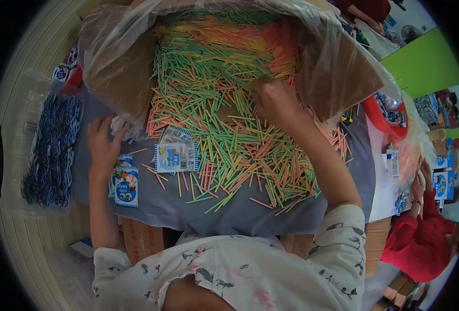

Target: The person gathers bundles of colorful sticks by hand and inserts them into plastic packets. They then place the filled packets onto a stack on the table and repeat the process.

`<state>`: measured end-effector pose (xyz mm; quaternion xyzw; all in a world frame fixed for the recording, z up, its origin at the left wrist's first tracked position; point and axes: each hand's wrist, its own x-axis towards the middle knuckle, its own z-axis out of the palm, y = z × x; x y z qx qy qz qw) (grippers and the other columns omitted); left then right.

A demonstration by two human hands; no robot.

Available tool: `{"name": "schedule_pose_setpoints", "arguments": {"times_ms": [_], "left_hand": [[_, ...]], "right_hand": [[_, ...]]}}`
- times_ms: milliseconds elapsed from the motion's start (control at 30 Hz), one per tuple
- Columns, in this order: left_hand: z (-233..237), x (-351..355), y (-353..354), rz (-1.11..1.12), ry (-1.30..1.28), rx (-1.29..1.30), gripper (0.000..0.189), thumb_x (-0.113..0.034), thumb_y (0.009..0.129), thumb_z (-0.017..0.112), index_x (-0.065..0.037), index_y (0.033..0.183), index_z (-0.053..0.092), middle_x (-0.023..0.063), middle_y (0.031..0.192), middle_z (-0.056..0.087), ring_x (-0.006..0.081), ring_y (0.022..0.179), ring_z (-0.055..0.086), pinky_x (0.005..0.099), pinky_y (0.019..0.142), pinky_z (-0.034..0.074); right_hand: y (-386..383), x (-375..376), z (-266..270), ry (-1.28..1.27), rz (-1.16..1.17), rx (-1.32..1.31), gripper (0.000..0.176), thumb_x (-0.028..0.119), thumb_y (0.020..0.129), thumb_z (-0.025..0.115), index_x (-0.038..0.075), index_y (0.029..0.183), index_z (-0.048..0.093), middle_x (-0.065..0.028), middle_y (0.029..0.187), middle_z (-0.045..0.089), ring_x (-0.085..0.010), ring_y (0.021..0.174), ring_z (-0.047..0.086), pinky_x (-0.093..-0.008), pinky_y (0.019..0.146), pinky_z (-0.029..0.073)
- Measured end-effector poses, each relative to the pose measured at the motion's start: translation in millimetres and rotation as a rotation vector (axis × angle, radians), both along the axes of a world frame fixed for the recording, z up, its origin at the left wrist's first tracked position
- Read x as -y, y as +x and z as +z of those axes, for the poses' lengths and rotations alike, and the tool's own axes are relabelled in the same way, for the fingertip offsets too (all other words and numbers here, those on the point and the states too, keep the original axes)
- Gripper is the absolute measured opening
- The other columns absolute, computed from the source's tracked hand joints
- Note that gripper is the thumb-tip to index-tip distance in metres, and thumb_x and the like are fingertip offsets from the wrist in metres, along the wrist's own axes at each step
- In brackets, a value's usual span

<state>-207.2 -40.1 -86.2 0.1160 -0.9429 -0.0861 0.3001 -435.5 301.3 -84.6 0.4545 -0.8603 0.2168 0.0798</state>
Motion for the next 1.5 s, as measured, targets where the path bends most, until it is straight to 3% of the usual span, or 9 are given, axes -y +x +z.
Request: {"name": "schedule_pose_setpoints", "arguments": {"times_ms": [167,433,733,833,900,1000,1233,1433,1500], "left_hand": [[11.5,-99.9,27.2,-0.375,0.243,0.318,0.028,-0.010,0.074,0.073,0.001,0.099,0.065,0.0149,0.100,0.059,0.0329,0.100,0.053,0.0413,0.083,0.047],[-33.5,-110.9,25.4,-0.372,0.185,0.166,0.017,-0.003,0.073,0.069,0.000,0.090,0.068,0.0124,0.097,0.061,0.0324,0.095,0.058,0.0413,0.082,0.050],[-49.2,-120.0,22.7,-0.284,0.231,-0.082,0.015,-0.002,0.075,0.067,-0.001,0.089,0.069,0.0099,0.097,0.062,0.0293,0.090,0.059,0.0383,0.075,0.050],[-44.8,-118.2,21.2,-0.236,0.293,-0.041,0.018,-0.002,0.072,0.069,-0.002,0.090,0.070,0.0091,0.093,0.061,0.0285,0.089,0.057,0.0385,0.073,0.049],[-45.3,-113.0,19.0,-0.236,0.357,-0.019,0.022,-0.001,0.069,0.069,-0.003,0.091,0.070,0.0087,0.091,0.060,0.0284,0.088,0.056,0.0385,0.073,0.048],[-52.2,-104.3,21.4,-0.249,0.533,-0.025,0.027,-0.002,0.067,0.069,-0.004,0.094,0.071,0.0086,0.092,0.059,0.0287,0.087,0.055,0.0392,0.072,0.048],[-40.8,-113.7,36.8,-0.270,0.209,0.086,0.035,0.001,0.071,0.065,-0.002,0.105,0.067,0.0120,0.099,0.060,0.0309,0.097,0.055,0.0411,0.083,0.046],[-40.7,-102.6,34.2,-0.260,0.323,0.077,0.036,0.002,0.070,0.061,0.001,0.106,0.066,0.0123,0.105,0.061,0.0295,0.098,0.055,0.0437,0.087,0.042],[-39.7,-101.6,29.8,-0.223,0.165,0.090,0.037,0.002,0.071,0.061,0.000,0.107,0.066,0.0120,0.105,0.061,0.0287,0.097,0.055,0.0431,0.085,0.042]], "right_hand": [[-66.4,49.9,-21.6,0.170,-0.053,-0.326,0.016,0.005,0.079,0.061,-0.001,0.092,0.066,-0.0204,0.095,0.063,-0.0379,0.088,0.063,-0.0457,0.073,0.051],[-101.6,106.5,-35.3,0.380,-0.167,-0.562,0.018,0.010,0.077,0.063,0.000,0.091,0.070,-0.0176,0.096,0.068,-0.0333,0.086,0.068,-0.0478,0.075,0.054],[-72.3,70.2,-8.4,0.407,-0.252,-0.190,0.034,0.018,0.083,0.060,0.001,0.113,0.062,-0.0201,0.103,0.068,-0.0366,0.095,0.067,-0.0439,0.076,0.053],[-71.0,59.4,-21.5,0.031,-0.260,0.027,0.030,0.023,0.088,0.060,0.000,0.106,0.065,-0.0155,0.093,0.070,-0.0295,0.083,0.068,-0.0402,0.071,0.051],[-70.1,59.3,-32.6,-0.709,-0.226,0.455,0.030,0.031,0.095,0.058,0.002,0.095,0.067,-0.0075,0.081,0.066,-0.0176,0.072,0.060,-0.0352,0.066,0.047],[-47.5,46.3,-20.3,-0.885,-0.036,0.606,0.035,0.033,0.100,0.053,0.004,0.088,0.067,-0.0010,0.075,0.061,-0.0098,0.070,0.051,-0.0310,0.065,0.043],[-55.6,20.0,-50.9,-0.534,0.094,0.628,0.038,0.035,0.101,0.050,0.003,0.086,0.066,-0.0011,0.075,0.061,-0.0100,0.072,0.054,-0.0292,0.068,0.043],[-22.4,17.8,-17.1,-0.880,0.029,0.775,0.034,0.034,0.099,0.054,0.004,0.090,0.065,-0.0009,0.076,0.061,-0.0088,0.071,0.054,-0.0293,0.065,0.043],[-11.6,16.0,-13.0,-0.412,-0.137,0.493,0.030,0.030,0.096,0.056,0.000,0.095,0.065,-0.0065,0.080,0.065,-0.0166,0.074,0.062,-0.0342,0.065,0.048]]}}
